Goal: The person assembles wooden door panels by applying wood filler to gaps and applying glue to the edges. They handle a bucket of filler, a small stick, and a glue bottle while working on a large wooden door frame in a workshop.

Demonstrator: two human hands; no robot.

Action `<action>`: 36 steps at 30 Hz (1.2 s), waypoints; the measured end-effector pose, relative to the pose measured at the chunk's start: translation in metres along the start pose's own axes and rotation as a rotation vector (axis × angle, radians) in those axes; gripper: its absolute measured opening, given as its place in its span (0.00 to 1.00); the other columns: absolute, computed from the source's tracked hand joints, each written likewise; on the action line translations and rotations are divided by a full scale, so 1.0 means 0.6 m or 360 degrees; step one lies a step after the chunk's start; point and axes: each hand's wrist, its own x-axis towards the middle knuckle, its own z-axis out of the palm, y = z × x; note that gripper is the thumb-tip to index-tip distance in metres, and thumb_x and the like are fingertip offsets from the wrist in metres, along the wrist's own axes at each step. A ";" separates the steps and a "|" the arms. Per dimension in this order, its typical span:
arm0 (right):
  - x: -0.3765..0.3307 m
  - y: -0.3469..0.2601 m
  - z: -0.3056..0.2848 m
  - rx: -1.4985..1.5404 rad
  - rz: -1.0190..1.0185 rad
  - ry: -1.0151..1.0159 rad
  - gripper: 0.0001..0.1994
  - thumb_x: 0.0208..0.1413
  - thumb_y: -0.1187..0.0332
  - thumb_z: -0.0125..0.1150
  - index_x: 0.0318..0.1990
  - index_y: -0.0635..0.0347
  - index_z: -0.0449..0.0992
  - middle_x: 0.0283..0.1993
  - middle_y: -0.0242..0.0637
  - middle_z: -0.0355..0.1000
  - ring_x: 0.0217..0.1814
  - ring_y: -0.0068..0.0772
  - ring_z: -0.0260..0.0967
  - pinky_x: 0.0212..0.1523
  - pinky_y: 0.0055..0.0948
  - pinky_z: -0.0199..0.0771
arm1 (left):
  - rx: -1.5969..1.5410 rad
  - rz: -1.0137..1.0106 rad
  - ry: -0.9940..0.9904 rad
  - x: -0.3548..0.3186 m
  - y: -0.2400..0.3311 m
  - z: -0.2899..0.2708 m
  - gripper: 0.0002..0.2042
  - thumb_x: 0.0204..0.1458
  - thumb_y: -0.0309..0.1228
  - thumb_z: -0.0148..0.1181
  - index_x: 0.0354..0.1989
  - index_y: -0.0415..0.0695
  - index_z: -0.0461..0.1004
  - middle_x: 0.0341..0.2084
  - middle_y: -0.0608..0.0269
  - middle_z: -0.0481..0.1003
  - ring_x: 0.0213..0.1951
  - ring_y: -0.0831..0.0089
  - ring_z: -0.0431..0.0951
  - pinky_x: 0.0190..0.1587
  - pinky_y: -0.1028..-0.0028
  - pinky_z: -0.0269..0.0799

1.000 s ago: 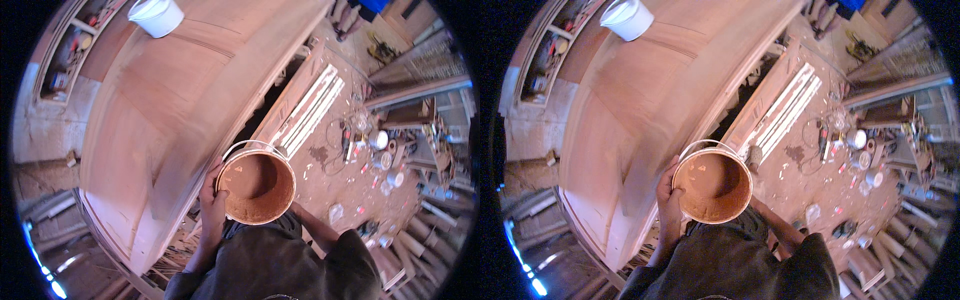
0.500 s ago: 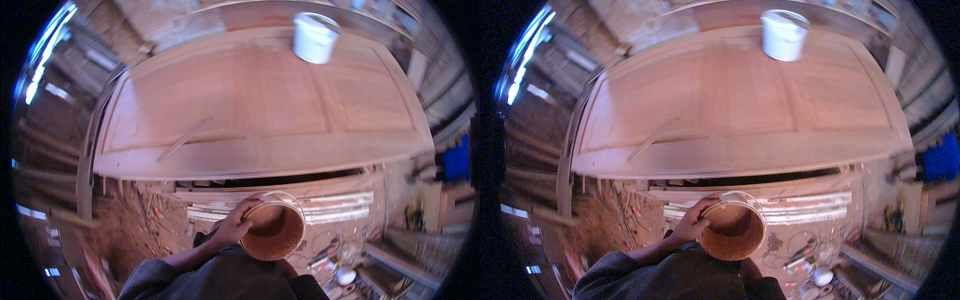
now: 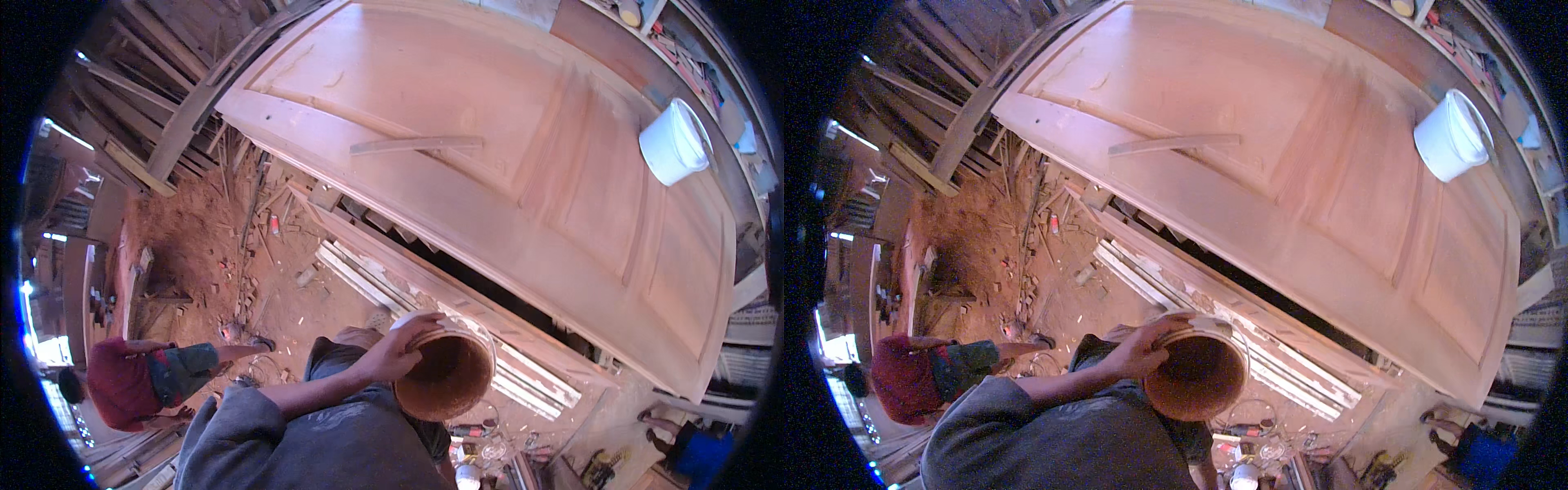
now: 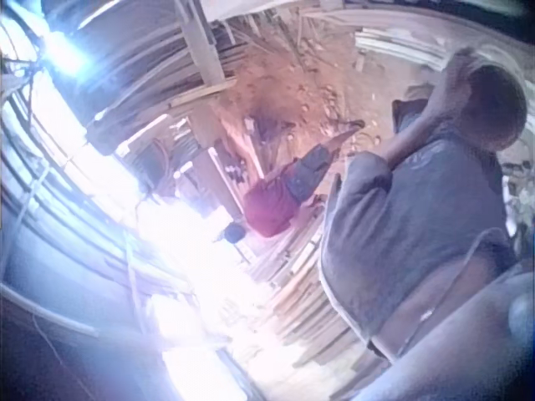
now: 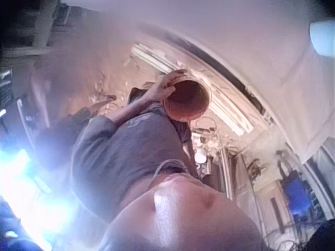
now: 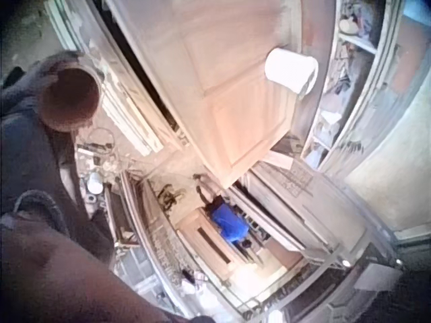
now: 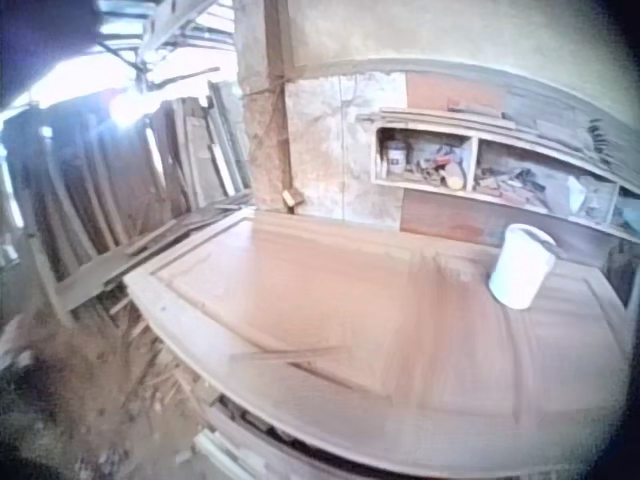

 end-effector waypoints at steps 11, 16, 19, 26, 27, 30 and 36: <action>-0.358 -0.338 -0.116 0.0171 -0.1238 0.0970 0.04 0.52 0.77 0.54 0.35 0.64 0.72 0.34 0.48 0.73 0.37 0.52 0.72 0.38 0.45 0.72 | 0.0037 0.0257 0.0311 -0.131 -0.037 -0.038 0.32 0.32 0.10 0.38 0.53 0.36 0.65 0.61 0.50 0.59 0.66 0.59 0.54 0.67 0.65 0.47; -0.302 -0.432 0.084 -0.0563 -0.0954 0.0189 0.09 0.54 0.72 0.52 0.42 0.62 0.74 0.42 0.52 0.74 0.43 0.51 0.73 0.46 0.43 0.73 | 0.0328 0.0450 0.0143 -0.236 -0.081 -0.058 0.28 0.37 0.11 0.45 0.54 0.39 0.66 0.59 0.52 0.63 0.63 0.54 0.60 0.64 0.65 0.54; -0.188 -0.336 0.251 -0.0812 -0.1076 0.0389 0.15 0.56 0.64 0.50 0.49 0.59 0.72 0.48 0.47 0.73 0.49 0.49 0.72 0.50 0.40 0.73 | 0.0400 0.0452 0.0035 -0.329 -0.139 -0.040 0.28 0.39 0.13 0.47 0.55 0.40 0.66 0.61 0.53 0.60 0.64 0.53 0.57 0.66 0.58 0.48; -0.266 -0.120 0.496 -0.0200 -0.1325 -0.0083 0.24 0.59 0.62 0.48 0.63 0.57 0.58 0.62 0.43 0.60 0.65 0.40 0.56 0.62 0.38 0.57 | 0.0360 0.0238 0.0122 -0.560 -0.329 0.005 0.28 0.41 0.15 0.48 0.57 0.41 0.62 0.62 0.54 0.57 0.64 0.51 0.56 0.65 0.43 0.40; -0.267 -0.067 0.531 -0.0102 -0.1416 -0.0078 0.24 0.60 0.63 0.47 0.63 0.57 0.56 0.62 0.42 0.60 0.64 0.39 0.56 0.62 0.38 0.57 | 0.0371 0.0217 0.0109 -0.577 -0.336 0.004 0.28 0.41 0.16 0.48 0.56 0.41 0.62 0.62 0.54 0.57 0.64 0.51 0.56 0.65 0.43 0.39; -0.248 0.001 0.594 -0.0405 -0.1352 -0.0224 0.29 0.61 0.64 0.49 0.67 0.57 0.48 0.67 0.41 0.51 0.69 0.37 0.47 0.67 0.38 0.47 | 0.0422 0.0229 0.0042 -0.616 -0.319 -0.003 0.27 0.42 0.16 0.48 0.56 0.42 0.62 0.62 0.54 0.57 0.63 0.50 0.57 0.65 0.43 0.40; -0.266 0.028 0.601 -0.0230 -0.1201 -0.0600 0.32 0.60 0.62 0.52 0.68 0.56 0.45 0.69 0.41 0.46 0.71 0.39 0.41 0.69 0.40 0.42 | 0.0454 0.0292 0.0025 -0.659 -0.316 -0.002 0.27 0.43 0.17 0.48 0.56 0.43 0.62 0.62 0.54 0.57 0.63 0.50 0.56 0.66 0.44 0.41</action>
